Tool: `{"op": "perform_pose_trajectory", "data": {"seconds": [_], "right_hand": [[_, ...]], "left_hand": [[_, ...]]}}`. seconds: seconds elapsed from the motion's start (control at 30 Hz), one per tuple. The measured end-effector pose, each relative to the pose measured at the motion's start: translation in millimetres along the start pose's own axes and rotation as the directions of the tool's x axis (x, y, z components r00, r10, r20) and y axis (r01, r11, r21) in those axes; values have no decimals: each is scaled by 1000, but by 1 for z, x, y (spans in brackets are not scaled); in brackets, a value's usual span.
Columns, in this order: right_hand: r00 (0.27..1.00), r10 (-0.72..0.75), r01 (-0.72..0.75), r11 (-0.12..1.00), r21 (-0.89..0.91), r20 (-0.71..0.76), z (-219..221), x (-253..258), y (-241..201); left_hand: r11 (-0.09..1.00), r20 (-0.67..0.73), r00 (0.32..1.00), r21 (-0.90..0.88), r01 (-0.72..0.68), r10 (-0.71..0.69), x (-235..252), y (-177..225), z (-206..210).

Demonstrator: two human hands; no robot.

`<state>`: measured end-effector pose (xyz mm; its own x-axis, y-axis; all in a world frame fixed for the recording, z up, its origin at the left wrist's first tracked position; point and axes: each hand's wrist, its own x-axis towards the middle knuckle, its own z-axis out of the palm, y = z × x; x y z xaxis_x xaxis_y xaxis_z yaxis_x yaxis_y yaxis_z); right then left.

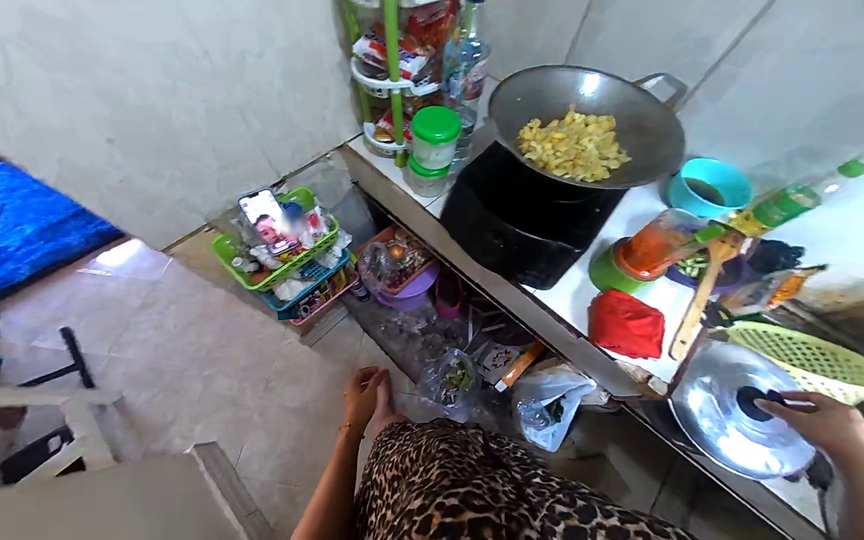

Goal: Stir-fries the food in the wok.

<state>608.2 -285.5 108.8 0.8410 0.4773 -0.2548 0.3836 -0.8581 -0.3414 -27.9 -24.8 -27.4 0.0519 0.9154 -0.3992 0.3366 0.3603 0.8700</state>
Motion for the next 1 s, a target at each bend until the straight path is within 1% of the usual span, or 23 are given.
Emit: {"op": "perform_pose_trajectory", "data": {"seconds": [0.1, 0.2, 0.3, 0.4, 0.47, 0.5, 0.53, 0.6, 0.67, 0.73, 0.77, 0.8, 0.83, 0.87, 0.9, 0.93, 0.97, 1.0], "right_hand": [[999, 42, -42, 999, 12, -2, -3, -11, -13], [999, 40, -40, 998, 39, -21, -7, -17, -22], [993, -9, 19, 996, 83, -118, -15, -25, -35], [974, -65, 106, 977, 182, -218, -16, -34, -69], [975, -85, 139, 955, 261, -207, -6, -34, -97], [979, -85, 138, 944, 300, -184, 1, -31, -109], [984, -79, 129, 936, 327, -161, 9, -26, -121], [995, -28, 62, 936, 347, -100, 23, -17, -144], [998, 23, -4, 939, 343, -51, 33, -11, -162], [997, 69, -57, 940, 338, -26, 40, -4, -175], [996, 91, -82, 941, 328, -11, 42, -2, -179], [994, 110, -105, 943, 315, 2, 44, -1, -182], [992, 125, -121, 945, 304, 7, 44, 0, -184], [991, 131, -125, 947, 295, -1, 42, -1, -186], [991, 131, -120, 950, 290, -19, 39, -2, -187], [992, 122, -104, 949, 297, -43, 35, -5, -186], [993, 100, -76, 949, 305, -63, 28, -9, -184], [994, 74, -45, 947, 317, -81, 22, -15, -182]], "left_hand": [[1000, 7, 1000, 5, -4, 4, 0, -4, -1], [1000, 14, 1000, 27, 9, -9, -1, -4, -1], [998, 32, 999, 54, 8, -10, 2, -4, 2], [997, 39, 999, 79, 23, -26, 4, 1, 9], [989, 104, 994, 140, -39, 24, 5, 11, 18], [979, 171, 982, 170, -108, 78, 6, 22, 28], [965, 260, 956, 184, -189, 137, 6, 37, 41], [928, 441, 865, 159, -338, 240, 3, 78, 80], [904, 587, 761, 110, -412, 276, -2, 128, 131], [868, 699, 653, 95, -487, 290, -7, 173, 186], [821, 744, 595, 112, -560, 305, -12, 191, 211], [736, 783, 533, 148, -660, 320, -17, 208, 233], [617, 812, 472, 184, -765, 344, -21, 219, 255], [500, 832, 419, 206, -841, 363, -27, 226, 274], [405, 846, 380, 219, -888, 374, -32, 229, 291], [344, 853, 358, 229, -911, 379, -36, 228, 306], [312, 851, 355, 242, -919, 388, -38, 227, 319], [297, 843, 374, 270, -916, 386, -39, 226, 329]]}}
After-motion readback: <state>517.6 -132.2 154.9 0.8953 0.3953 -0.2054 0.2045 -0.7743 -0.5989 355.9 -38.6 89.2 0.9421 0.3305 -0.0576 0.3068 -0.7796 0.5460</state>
